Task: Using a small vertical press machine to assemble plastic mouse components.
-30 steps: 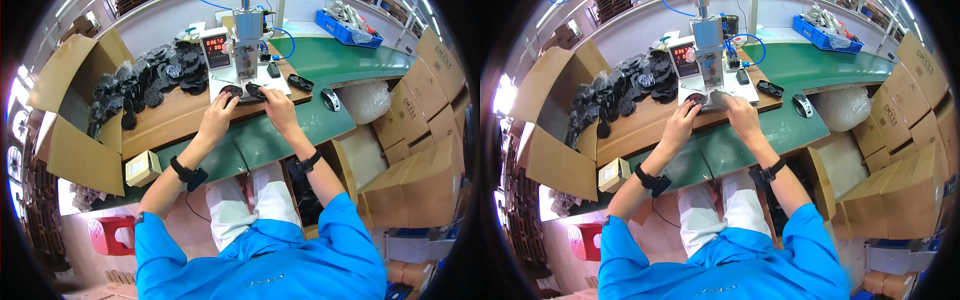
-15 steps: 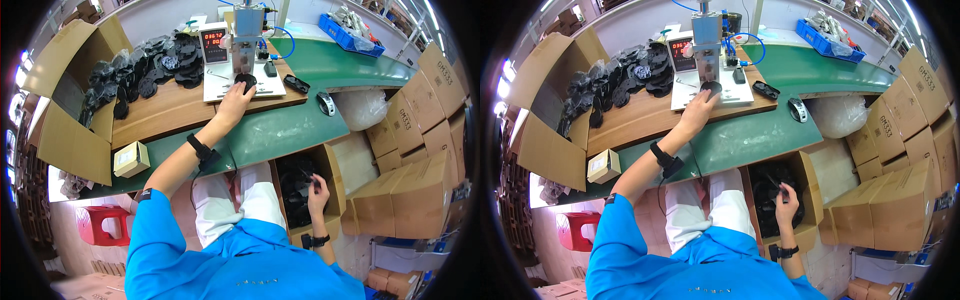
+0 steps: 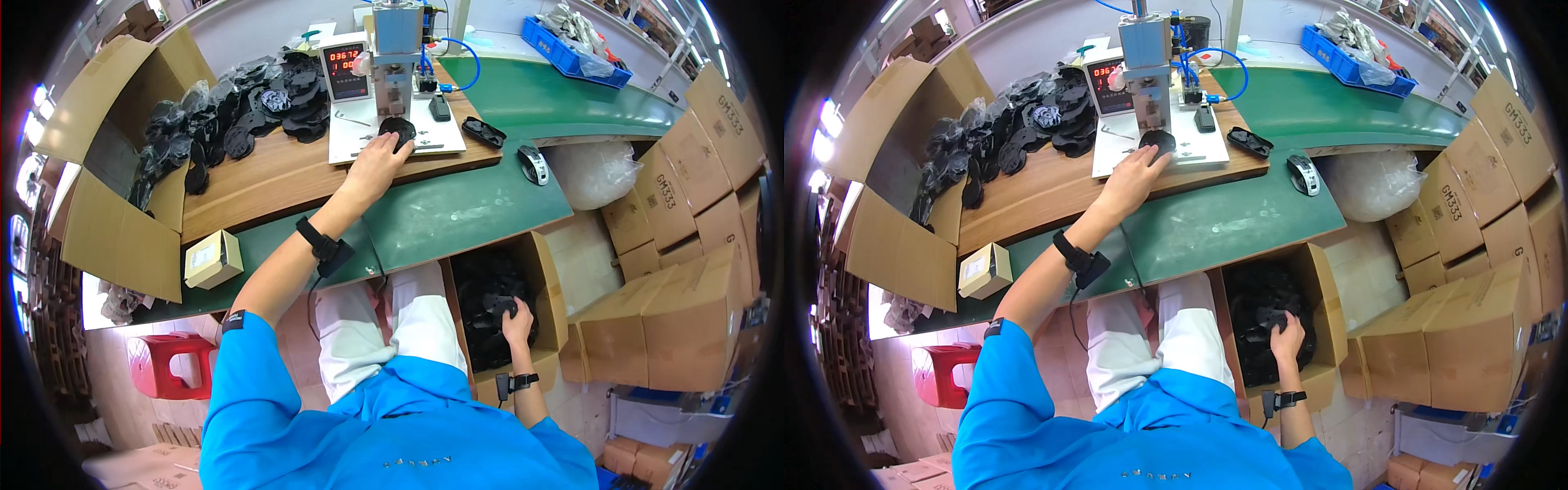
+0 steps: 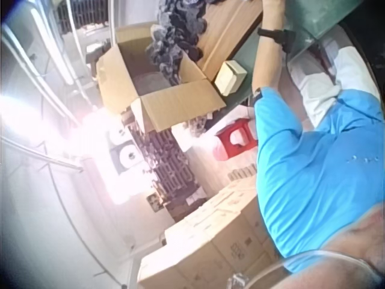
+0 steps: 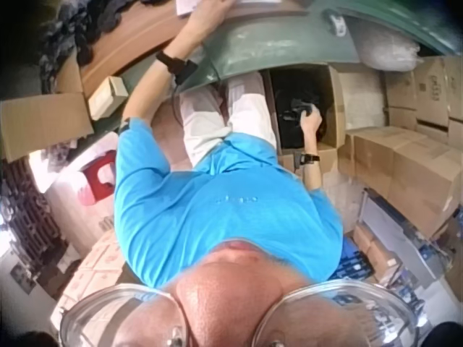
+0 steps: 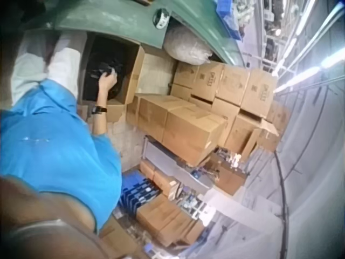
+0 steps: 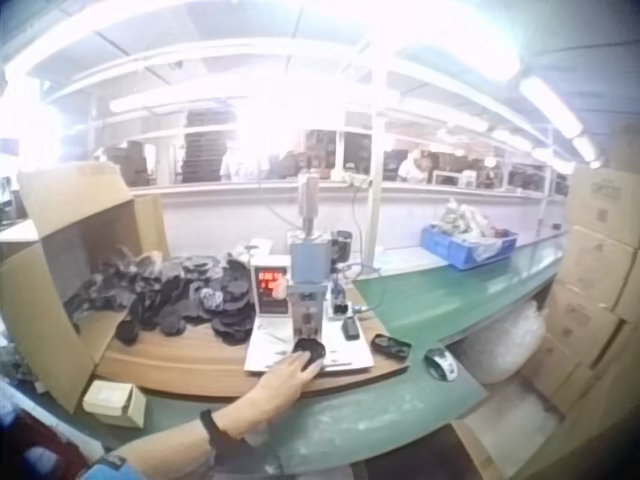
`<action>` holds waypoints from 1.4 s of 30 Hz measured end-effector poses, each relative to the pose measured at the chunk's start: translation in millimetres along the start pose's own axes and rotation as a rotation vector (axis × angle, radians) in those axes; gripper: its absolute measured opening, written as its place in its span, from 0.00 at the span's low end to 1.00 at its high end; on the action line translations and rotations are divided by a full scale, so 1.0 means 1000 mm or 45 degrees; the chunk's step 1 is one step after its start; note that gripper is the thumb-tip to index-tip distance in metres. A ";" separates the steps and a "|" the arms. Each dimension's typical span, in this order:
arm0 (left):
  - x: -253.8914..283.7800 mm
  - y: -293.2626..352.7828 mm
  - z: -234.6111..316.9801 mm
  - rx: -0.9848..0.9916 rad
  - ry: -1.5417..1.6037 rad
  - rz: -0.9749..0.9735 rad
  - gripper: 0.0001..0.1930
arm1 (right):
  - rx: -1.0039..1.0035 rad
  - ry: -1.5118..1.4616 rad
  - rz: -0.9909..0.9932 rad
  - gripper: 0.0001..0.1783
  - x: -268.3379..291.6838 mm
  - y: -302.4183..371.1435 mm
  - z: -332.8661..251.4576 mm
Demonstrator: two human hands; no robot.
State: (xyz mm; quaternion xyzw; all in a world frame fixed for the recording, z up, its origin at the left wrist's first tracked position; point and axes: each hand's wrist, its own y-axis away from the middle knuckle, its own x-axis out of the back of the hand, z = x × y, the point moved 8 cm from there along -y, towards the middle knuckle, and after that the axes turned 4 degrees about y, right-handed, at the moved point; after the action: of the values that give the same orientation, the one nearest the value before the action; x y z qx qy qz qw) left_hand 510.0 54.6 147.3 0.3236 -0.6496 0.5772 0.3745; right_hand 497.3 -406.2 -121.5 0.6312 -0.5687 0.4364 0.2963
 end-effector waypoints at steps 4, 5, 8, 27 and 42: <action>0.011 0.005 -0.001 0.002 0.005 0.048 0.30 | 0.410 -0.733 0.029 0.12 0.092 -0.032 -0.194; 0.016 0.001 -0.002 0.045 0.074 0.064 0.32 | 0.530 -0.716 0.072 0.12 0.115 -0.036 -0.234; 0.016 0.001 -0.010 0.114 0.231 0.079 0.39 | 0.884 -0.569 0.222 0.21 0.144 -0.059 -0.333; 0.043 0.081 -0.201 0.640 -0.052 0.324 0.31 | 1.212 -0.006 0.260 0.09 0.070 -0.164 -0.469; 0.071 0.164 -0.243 0.751 -0.294 0.087 0.12 | 1.234 -0.053 0.181 0.11 0.066 -0.167 -0.476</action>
State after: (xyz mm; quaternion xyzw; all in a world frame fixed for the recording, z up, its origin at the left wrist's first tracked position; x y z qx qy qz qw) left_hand 361.7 317.4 137.8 0.4595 -0.5030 0.7123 0.1686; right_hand 556.9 6.9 168.8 0.6646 -0.3477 0.6572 -0.0736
